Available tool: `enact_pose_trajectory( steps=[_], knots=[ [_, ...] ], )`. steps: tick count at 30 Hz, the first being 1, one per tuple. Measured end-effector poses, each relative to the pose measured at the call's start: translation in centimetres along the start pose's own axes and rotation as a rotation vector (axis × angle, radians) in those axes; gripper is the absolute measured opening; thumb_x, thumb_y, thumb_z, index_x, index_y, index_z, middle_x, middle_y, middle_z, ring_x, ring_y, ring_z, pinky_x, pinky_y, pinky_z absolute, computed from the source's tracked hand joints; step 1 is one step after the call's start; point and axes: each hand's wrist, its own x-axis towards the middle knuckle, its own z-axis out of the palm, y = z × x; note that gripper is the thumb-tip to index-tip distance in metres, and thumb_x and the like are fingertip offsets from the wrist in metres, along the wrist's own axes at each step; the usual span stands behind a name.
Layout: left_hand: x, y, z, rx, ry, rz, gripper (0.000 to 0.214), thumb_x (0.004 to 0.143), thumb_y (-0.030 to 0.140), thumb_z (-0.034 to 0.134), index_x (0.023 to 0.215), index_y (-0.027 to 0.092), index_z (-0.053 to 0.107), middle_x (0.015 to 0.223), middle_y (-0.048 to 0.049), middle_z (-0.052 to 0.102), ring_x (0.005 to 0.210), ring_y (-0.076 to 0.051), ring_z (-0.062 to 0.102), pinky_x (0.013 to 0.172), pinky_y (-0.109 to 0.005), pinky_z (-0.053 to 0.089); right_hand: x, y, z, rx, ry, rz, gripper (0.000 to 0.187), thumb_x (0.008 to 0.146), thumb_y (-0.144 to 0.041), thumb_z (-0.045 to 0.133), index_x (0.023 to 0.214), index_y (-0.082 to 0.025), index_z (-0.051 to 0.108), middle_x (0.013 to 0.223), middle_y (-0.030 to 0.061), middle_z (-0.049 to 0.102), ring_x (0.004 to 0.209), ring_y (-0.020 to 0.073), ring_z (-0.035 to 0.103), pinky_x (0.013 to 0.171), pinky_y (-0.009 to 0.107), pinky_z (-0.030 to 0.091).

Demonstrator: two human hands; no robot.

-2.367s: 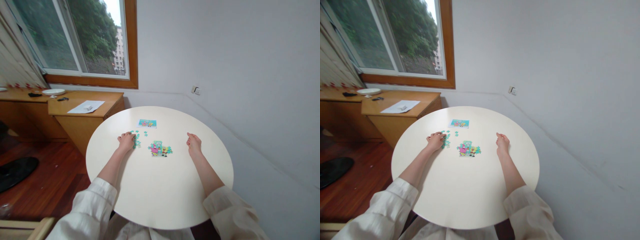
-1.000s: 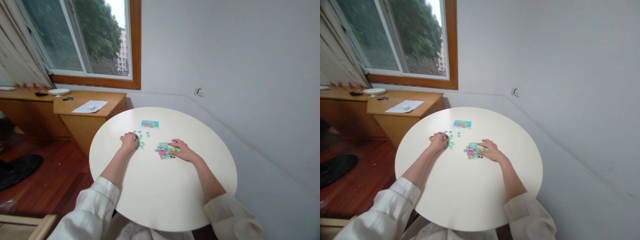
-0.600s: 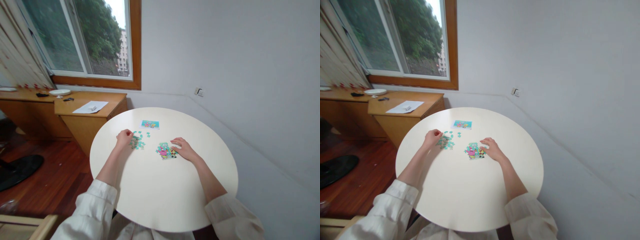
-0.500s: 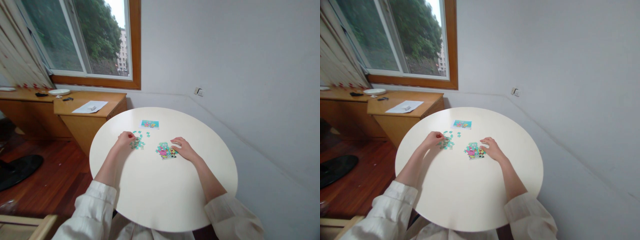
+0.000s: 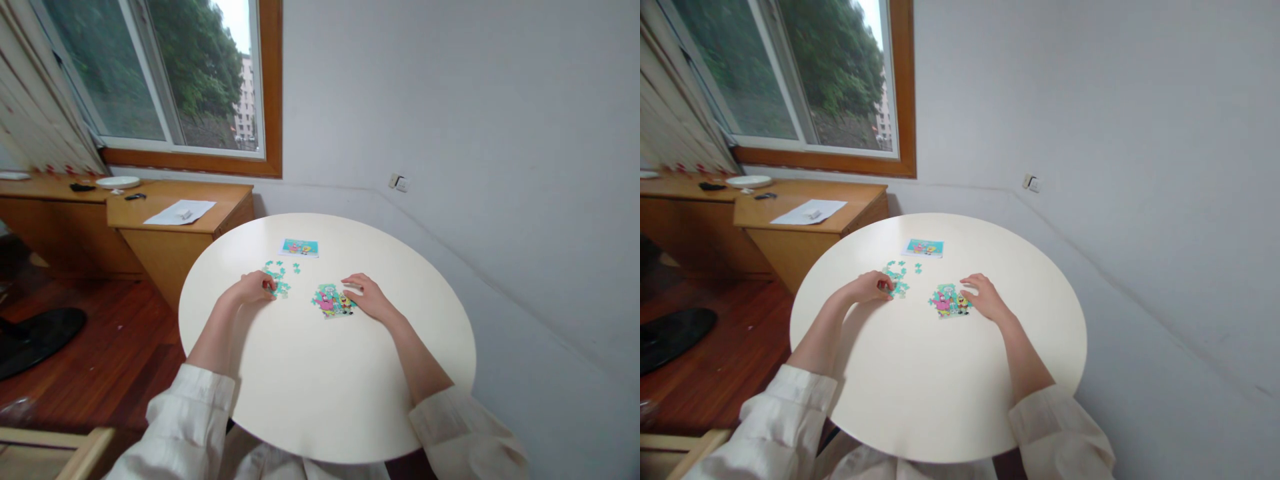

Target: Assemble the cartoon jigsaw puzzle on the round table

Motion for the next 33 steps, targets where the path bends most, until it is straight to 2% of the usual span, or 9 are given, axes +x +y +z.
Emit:
enact_pose_trajectory(
  steps=[12, 21, 26, 30, 33],
  knots=[
    [0.2, -0.1, 0.7, -0.077, -0.041, 0.1, 0.016, 0.057, 0.024, 0.062, 0.071, 0.018, 0.061, 0.065, 0.0018, 0.057, 0.064, -0.015, 0.051, 0.058, -0.024, 0.036, 0.0, -0.4, -0.1, 0.024, -0.006, 0.016, 0.022, 0.073, -0.027, 0.061, 0.093, -0.021, 0.069, 0.101, 0.0068, 0.058, 0.097, 0.0194, 0.056, 0.088, 0.036, 0.045],
    [-0.1, 0.6, 0.4, -0.394, -0.086, 0.198, 0.008, 0.059, 0.02, 0.059, 0.063, 0.016, 0.053, 0.058, 0.0031, 0.053, 0.058, -0.011, 0.048, 0.056, -0.023, 0.037, -0.1, -1.1, 0.0, 0.161, 0.064, 0.045, 0.017, 0.071, -0.026, 0.063, 0.086, -0.021, 0.07, 0.096, 0.0055, 0.061, 0.087, 0.0164, 0.06, 0.081, 0.031, 0.047],
    [0.1, 2.6, 1.0, -0.662, -0.075, 0.213, 0.023, 0.057, 0.027, 0.07, 0.065, 0.015, 0.052, 0.056, 0.0039, 0.056, 0.054, -0.009, 0.051, 0.052, -0.02, 0.038, 0.2, -1.6, 0.2, 0.204, 0.085, 0.06, 0.017, 0.073, -0.027, 0.059, 0.083, -0.018, 0.069, 0.087, 0.0056, 0.067, 0.078, 0.0156, 0.061, 0.076, 0.031, 0.047],
    [0.4, 5.1, 2.8, -0.833, -0.061, 0.239, 0.03, 0.056, 0.03, 0.074, 0.071, 0.015, 0.053, 0.054, 0.0038, 0.059, 0.051, -0.009, 0.054, 0.051, -0.019, 0.038, 0.4, -1.9, 0.4, 0.215, 0.062, 0.078, 0.02, 0.075, -0.028, 0.055, 0.083, -0.017, 0.07, 0.085, 0.0067, 0.07, 0.077, 0.0173, 0.061, 0.074, 0.032, 0.047],
    [0.4, 6.6, 4.1, -0.909, -0.001, 0.248, 0.028, 0.058, 0.029, 0.074, 0.068, 0.015, 0.053, 0.053, 0.0026, 0.06, 0.053, -0.01, 0.057, 0.054, -0.02, 0.04, 0.4, -2.8, 0.6, 0.284, 0.006, 0.081, 0.024, 0.075, -0.032, 0.056, 0.085, -0.017, 0.071, 0.086, 0.0074, 0.07, 0.078, 0.0185, 0.061, 0.072, 0.032, 0.047]
  ],
)
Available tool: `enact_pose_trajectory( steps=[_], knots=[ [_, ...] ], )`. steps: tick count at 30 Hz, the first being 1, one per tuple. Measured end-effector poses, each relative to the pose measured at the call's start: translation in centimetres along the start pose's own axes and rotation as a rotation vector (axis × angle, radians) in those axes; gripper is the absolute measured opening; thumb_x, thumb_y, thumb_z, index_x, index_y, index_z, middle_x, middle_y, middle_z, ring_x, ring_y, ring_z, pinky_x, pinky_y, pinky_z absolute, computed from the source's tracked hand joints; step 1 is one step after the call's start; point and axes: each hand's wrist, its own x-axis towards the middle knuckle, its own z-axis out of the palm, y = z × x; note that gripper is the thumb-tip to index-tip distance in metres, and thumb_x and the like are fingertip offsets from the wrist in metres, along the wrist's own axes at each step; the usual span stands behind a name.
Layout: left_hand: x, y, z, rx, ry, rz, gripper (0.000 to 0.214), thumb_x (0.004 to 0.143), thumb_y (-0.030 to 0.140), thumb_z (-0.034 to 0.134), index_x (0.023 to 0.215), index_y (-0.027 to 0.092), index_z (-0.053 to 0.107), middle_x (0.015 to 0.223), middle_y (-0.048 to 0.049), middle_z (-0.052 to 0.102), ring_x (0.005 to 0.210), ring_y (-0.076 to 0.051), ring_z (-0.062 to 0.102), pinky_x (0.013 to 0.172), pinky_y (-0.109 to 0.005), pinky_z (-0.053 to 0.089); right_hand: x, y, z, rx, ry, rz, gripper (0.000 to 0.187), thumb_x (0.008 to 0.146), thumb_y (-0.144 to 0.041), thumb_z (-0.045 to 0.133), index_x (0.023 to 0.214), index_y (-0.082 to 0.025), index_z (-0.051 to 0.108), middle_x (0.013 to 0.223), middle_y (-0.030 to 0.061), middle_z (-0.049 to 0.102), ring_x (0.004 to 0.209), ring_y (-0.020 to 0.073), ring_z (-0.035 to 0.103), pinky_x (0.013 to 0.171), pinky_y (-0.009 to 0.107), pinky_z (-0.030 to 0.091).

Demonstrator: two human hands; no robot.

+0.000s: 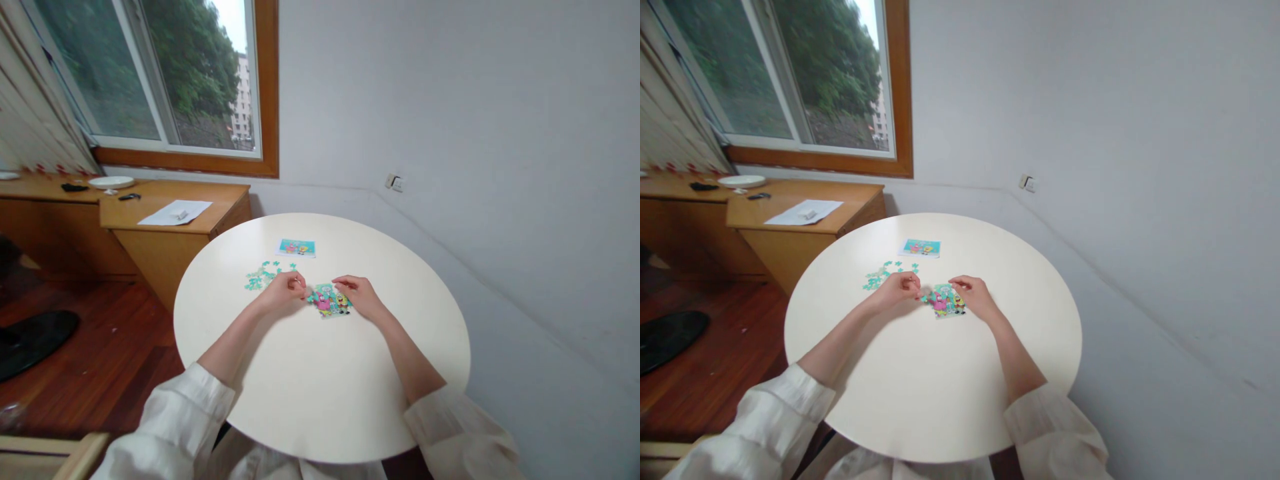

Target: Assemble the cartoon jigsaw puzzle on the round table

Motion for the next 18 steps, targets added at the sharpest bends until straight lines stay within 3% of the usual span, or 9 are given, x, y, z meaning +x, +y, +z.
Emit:
enact_pose_trajectory(
  steps=[5, 10, 15, 18],
  knots=[
    [0.2, -0.6, 1.7, -0.063, -0.007, -0.026, 0.027, 0.06, 0.029, 0.074, 0.067, 0.014, 0.053, 0.054, 0.0003, 0.061, 0.052, -0.011, 0.058, 0.052, -0.02, 0.039, -0.6, -2.1, 1.1, 0.129, -0.189, -0.034, 0.032, 0.073, -0.037, 0.062, 0.095, -0.015, 0.071, 0.092, 0.0088, 0.069, 0.082, 0.0182, 0.06, 0.073, 0.031, 0.047],
    [0.4, -1.2, 2.1, -0.117, -0.023, 0.011, 0.03, 0.059, 0.031, 0.076, 0.068, 0.014, 0.053, 0.057, 0.0005, 0.062, 0.053, -0.01, 0.057, 0.054, -0.021, 0.041, -1.1, -3.1, 2.1, 0.194, -0.302, 0.022, 0.041, 0.067, -0.037, 0.069, 0.099, -0.012, 0.069, 0.079, 0.0057, 0.065, 0.065, 0.012, 0.052, 0.06, 0.028, 0.045],
    [0.2, -0.7, 2.3, -0.158, -0.042, 0.018, 0.029, 0.06, 0.03, 0.074, 0.069, 0.014, 0.051, 0.06, 0.0004, 0.063, 0.058, -0.011, 0.059, 0.059, -0.023, 0.044, -1.1, -3.1, 2.1, 0.183, -0.299, 0.019, 0.036, 0.07, -0.034, 0.066, 0.098, -0.012, 0.069, 0.074, 0.0039, 0.062, 0.063, 0.0109, 0.049, 0.058, 0.026, 0.042],
    [0.1, -0.2, 2.4, -0.095, 0.012, 0.05, 0.02, 0.066, 0.027, 0.068, 0.069, 0.014, 0.052, 0.065, -0.0011, 0.064, 0.062, -0.012, 0.061, 0.063, -0.024, 0.046, -0.8, -2.7, 1.2, 0.143, -0.214, -0.032, 0.032, 0.072, -0.032, 0.061, 0.097, -0.014, 0.069, 0.082, 0.0051, 0.063, 0.068, 0.0122, 0.052, 0.061, 0.026, 0.043]
  ],
)
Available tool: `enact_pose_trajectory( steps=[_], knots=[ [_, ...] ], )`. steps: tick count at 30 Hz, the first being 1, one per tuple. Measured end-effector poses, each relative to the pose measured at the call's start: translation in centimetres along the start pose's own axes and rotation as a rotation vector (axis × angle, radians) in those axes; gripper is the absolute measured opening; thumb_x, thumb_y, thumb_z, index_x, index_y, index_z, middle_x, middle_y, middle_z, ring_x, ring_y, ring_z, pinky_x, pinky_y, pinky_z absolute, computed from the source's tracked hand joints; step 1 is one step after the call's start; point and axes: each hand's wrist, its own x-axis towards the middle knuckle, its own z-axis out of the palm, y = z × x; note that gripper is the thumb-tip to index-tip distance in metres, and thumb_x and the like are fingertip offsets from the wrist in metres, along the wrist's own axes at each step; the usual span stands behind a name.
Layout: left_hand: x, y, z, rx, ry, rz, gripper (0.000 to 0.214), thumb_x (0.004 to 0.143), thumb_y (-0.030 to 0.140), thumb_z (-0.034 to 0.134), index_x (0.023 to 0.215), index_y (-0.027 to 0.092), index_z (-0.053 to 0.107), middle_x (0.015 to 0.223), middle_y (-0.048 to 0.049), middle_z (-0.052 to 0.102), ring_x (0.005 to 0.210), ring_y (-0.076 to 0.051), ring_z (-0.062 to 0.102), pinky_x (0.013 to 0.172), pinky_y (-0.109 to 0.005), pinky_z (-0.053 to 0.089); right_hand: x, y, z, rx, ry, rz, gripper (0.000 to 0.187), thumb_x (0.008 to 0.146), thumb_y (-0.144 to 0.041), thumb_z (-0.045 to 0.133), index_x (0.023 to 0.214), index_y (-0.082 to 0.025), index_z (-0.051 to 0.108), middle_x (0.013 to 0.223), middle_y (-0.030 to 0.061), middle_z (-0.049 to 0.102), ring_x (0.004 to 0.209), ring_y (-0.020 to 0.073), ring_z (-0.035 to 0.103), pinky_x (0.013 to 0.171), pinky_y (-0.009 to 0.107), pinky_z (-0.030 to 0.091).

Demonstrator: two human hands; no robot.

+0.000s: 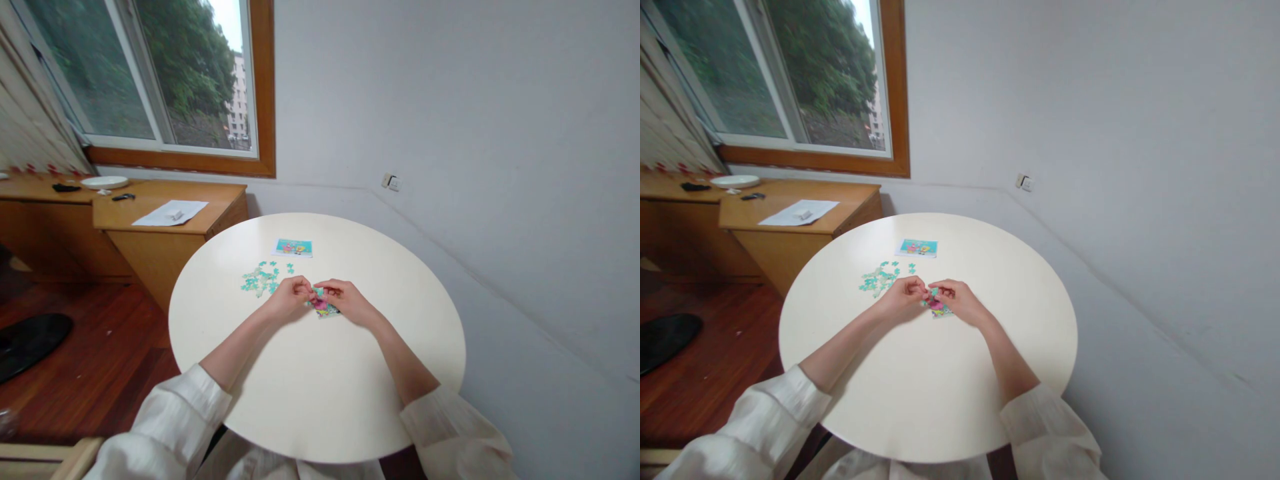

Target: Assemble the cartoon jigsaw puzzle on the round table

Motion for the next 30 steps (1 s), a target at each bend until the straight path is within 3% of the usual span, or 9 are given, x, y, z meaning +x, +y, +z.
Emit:
enact_pose_trajectory(
  steps=[4, 9, 13, 19, 30],
  knots=[
    [-0.4, 0.2, -0.1, 0.3, 0.012, 0.092, 0.006, 0.072, 0.019, 0.059, 0.072, 0.013, 0.061, 0.077, -0.0061, 0.069, 0.074, -0.016, 0.063, 0.074, -0.028, 0.048, 0.4, 1.5, -2.1, -0.077, 0.22, -0.005, 0.029, 0.074, -0.033, 0.057, 0.094, -0.016, 0.068, 0.079, 0.0037, 0.061, 0.067, 0.0122, 0.051, 0.063, 0.026, 0.042],
    [-0.8, 0.5, -0.3, 0.594, -0.096, 0.176, 0.023, 0.076, 0.019, 0.054, 0.091, 0.015, 0.07, 0.098, -0.0086, 0.07, 0.091, -0.018, 0.064, 0.084, -0.027, 0.046, 0.8, 4.1, -4.2, 0.005, 0.341, 0.079, 0.027, 0.065, -0.031, 0.063, 0.086, -0.014, 0.067, 0.073, 0.0031, 0.06, 0.066, 0.0134, 0.054, 0.063, 0.027, 0.044],
    [-0.9, 1.2, -0.3, 0.755, -0.194, 0.196, 0.026, 0.079, 0.022, 0.051, 0.096, 0.019, 0.07, 0.101, -0.0063, 0.071, 0.096, -0.019, 0.063, 0.091, -0.029, 0.043, 0.9, 5.0, -4.4, 0.004, 0.318, 0.083, 0.025, 0.064, -0.03, 0.062, 0.083, -0.015, 0.067, 0.068, 0.0019, 0.06, 0.064, 0.0133, 0.055, 0.062, 0.028, 0.045],
    [-1.2, 1.4, -0.1, 0.914, -0.226, 0.144, 0.029, 0.082, 0.026, 0.048, 0.106, 0.024, 0.065, 0.115, -0.005, 0.065, 0.108, -0.023, 0.057, 0.106, -0.047, 0.024, 0.9, 5.4, -3.9, -0.042, 0.281, 0.091, 0.023, 0.064, -0.031, 0.061, 0.081, -0.015, 0.067, 0.065, 0.0019, 0.062, 0.062, 0.0135, 0.056, 0.061, 0.027, 0.044],
    [-1.3, 0.2, -0.2, 0.931, -0.259, 0.164, 0.034, 0.08, 0.029, 0.054, 0.113, 0.024, 0.062, 0.125, -0.0108, 0.057, 0.12, -0.028, 0.047, 0.108, -0.057, 0.012, 1.1, 6.5, -3.7, -0.139, 0.254, 0.07, 0.022, 0.067, -0.03, 0.061, 0.081, -0.016, 0.069, 0.069, 0.0036, 0.066, 0.069, 0.0157, 0.059, 0.069, 0.03, 0.046]
  ],
)
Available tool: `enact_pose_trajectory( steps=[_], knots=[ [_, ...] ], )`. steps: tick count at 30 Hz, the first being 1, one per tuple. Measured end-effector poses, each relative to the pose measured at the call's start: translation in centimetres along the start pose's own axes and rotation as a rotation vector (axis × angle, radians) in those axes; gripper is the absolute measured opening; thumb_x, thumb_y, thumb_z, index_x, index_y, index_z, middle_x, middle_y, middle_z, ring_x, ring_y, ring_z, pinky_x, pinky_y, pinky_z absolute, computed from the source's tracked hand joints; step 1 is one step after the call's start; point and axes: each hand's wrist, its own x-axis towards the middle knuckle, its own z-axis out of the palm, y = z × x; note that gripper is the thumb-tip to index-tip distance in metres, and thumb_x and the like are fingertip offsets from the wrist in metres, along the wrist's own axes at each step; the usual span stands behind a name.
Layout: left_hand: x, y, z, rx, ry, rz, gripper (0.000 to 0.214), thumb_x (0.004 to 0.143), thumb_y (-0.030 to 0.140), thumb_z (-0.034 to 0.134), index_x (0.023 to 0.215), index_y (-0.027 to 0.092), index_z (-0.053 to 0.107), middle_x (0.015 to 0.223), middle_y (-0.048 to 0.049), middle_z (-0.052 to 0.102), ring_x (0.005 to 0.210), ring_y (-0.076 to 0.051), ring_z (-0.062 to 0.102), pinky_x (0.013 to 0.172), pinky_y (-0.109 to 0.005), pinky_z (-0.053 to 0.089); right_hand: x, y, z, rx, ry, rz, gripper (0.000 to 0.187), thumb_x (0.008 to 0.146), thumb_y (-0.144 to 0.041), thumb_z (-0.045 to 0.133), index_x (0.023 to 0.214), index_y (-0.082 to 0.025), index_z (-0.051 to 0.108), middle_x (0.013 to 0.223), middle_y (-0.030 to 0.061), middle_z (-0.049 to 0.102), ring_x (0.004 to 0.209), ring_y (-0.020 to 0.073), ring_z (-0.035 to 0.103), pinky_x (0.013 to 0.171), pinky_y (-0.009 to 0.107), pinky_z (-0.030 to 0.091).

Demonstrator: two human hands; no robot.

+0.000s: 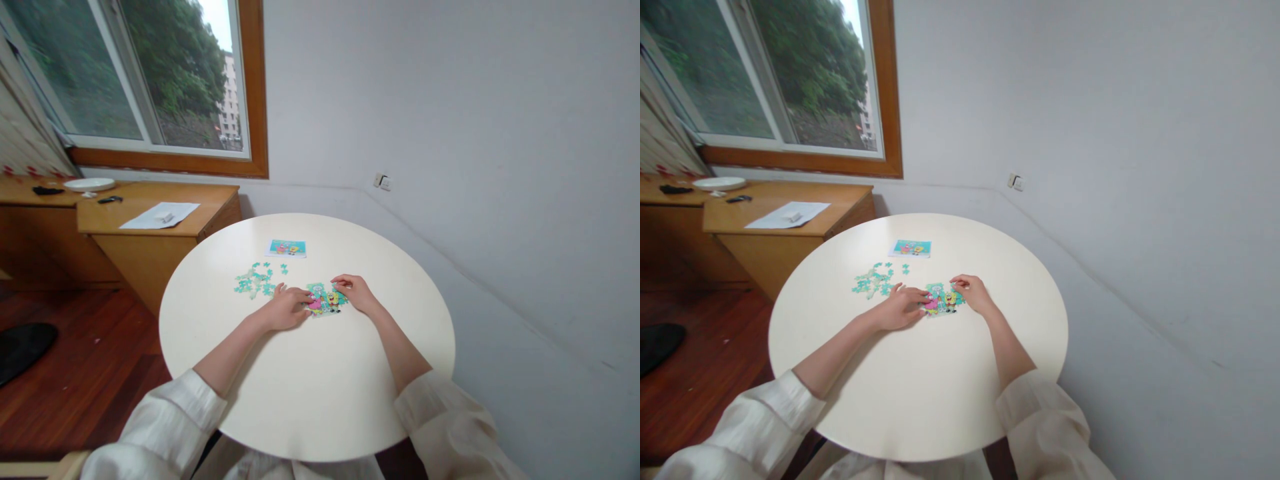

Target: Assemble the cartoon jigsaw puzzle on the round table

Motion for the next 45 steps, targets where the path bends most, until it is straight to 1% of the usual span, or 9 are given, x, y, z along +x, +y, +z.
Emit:
enact_pose_trajectory(
  steps=[10, 15, 21, 26, 34, 37, 40, 42, 45],
  knots=[
    [0.0, 0.1, -0.1, 0.03, -0.036, 0.005, 0.037, 0.081, 0.032, 0.053, 0.116, 0.023, 0.06, 0.129, -0.0126, 0.053, 0.123, -0.03, 0.044, 0.107, -0.06, 0.012, 0.0, 0.1, 0.0, -0.049, -0.024, -0.038, 0.022, 0.069, -0.028, 0.059, 0.082, -0.015, 0.071, 0.071, 0.0036, 0.066, 0.07, 0.0157, 0.058, 0.071, 0.031, 0.045],
    [0.0, 0.2, -0.2, 0.037, -0.055, 0.001, 0.039, 0.082, 0.033, 0.051, 0.12, 0.023, 0.057, 0.131, -0.0128, 0.052, 0.124, -0.03, 0.042, 0.106, -0.062, 0.01, 0.1, 0.4, 0.0, -0.128, -0.012, -0.068, 0.018, 0.07, -0.024, 0.06, 0.084, -0.018, 0.071, 0.082, 0.005, 0.066, 0.079, 0.0167, 0.059, 0.078, 0.031, 0.045],
    [0.0, -0.2, 0.2, 0.006, -0.021, 0.003, 0.038, 0.08, 0.032, 0.055, 0.116, 0.023, 0.06, 0.129, -0.0136, 0.053, 0.124, -0.03, 0.043, 0.108, -0.057, 0.014, 0.0, -0.1, 0.1, -0.285, 0.01, -0.003, 0.015, 0.071, -0.019, 0.063, 0.084, -0.023, 0.07, 0.093, 0.0035, 0.063, 0.087, 0.017, 0.058, 0.083, 0.034, 0.041],
    [0.1, -0.2, 0.2, -0.001, -0.021, 0.0, 0.039, 0.08, 0.033, 0.054, 0.116, 0.022, 0.06, 0.129, -0.0138, 0.053, 0.123, -0.031, 0.043, 0.107, -0.059, 0.013, -0.2, -1.1, 0.1, -0.43, 0.079, 0.049, 0.026, 0.068, -0.017, 0.067, 0.092, -0.027, 0.063, 0.099, 0.0006, 0.063, 0.097, 0.0209, 0.055, 0.087, 0.041, 0.032],
    [0.0, 0.0, 0.0, 0.012, -0.034, -0.009, 0.039, 0.08, 0.032, 0.054, 0.118, 0.023, 0.059, 0.13, -0.0131, 0.052, 0.124, -0.031, 0.042, 0.108, -0.058, 0.012, -0.2, -0.6, 0.3, -0.37, 0.092, 0.043, 0.028, 0.065, -0.018, 0.068, 0.091, -0.024, 0.059, 0.097, 0.0008, 0.063, 0.093, 0.0188, 0.056, 0.086, 0.039, 0.036],
    [0.0, 0.1, 0.0, -0.015, 0.028, -0.002, 0.034, 0.079, 0.028, 0.053, 0.111, 0.023, 0.063, 0.124, -0.011, 0.058, 0.119, -0.028, 0.048, 0.108, -0.054, 0.016, 0.0, -0.1, 0.2, -0.219, 0.116, 0.003, 0.02, 0.065, -0.021, 0.064, 0.085, -0.021, 0.059, 0.088, 0.0014, 0.064, 0.082, 0.0157, 0.057, 0.079, 0.033, 0.042],
    [0.2, 0.1, -0.3, -0.063, 0.116, 0.014, 0.027, 0.081, 0.023, 0.048, 0.1, 0.021, 0.067, 0.109, -0.0084, 0.066, 0.106, -0.023, 0.056, 0.104, -0.043, 0.029, 0.1, 0.0, -0.2, -0.095, 0.155, 0.038, 0.009, 0.069, -0.024, 0.055, 0.076, -0.019, 0.058, 0.074, 0.0015, 0.063, 0.07, 0.0144, 0.058, 0.069, 0.029, 0.045],
    [0.3, 0.0, -0.6, -0.088, 0.163, -0.006, 0.026, 0.081, 0.022, 0.046, 0.091, 0.018, 0.069, 0.097, -0.0082, 0.069, 0.093, -0.02, 0.06, 0.092, -0.034, 0.039, 0.1, -0.1, -0.5, -0.08, 0.159, 0.076, 0.01, 0.069, -0.022, 0.051, 0.074, -0.019, 0.059, 0.066, 0.0007, 0.062, 0.065, 0.0142, 0.058, 0.064, 0.027, 0.045],
    [0.4, -0.4, -0.7, -0.111, 0.189, -0.074, 0.025, 0.081, 0.023, 0.046, 0.085, 0.017, 0.07, 0.081, -0.0072, 0.071, 0.076, -0.018, 0.061, 0.076, -0.027, 0.043, -0.3, -0.4, -0.9, -0.135, 0.132, 0.106, 0.016, 0.068, -0.017, 0.047, 0.075, -0.019, 0.061, 0.061, -0.0002, 0.063, 0.06, 0.0136, 0.058, 0.059, 0.025, 0.042]
  ],
)
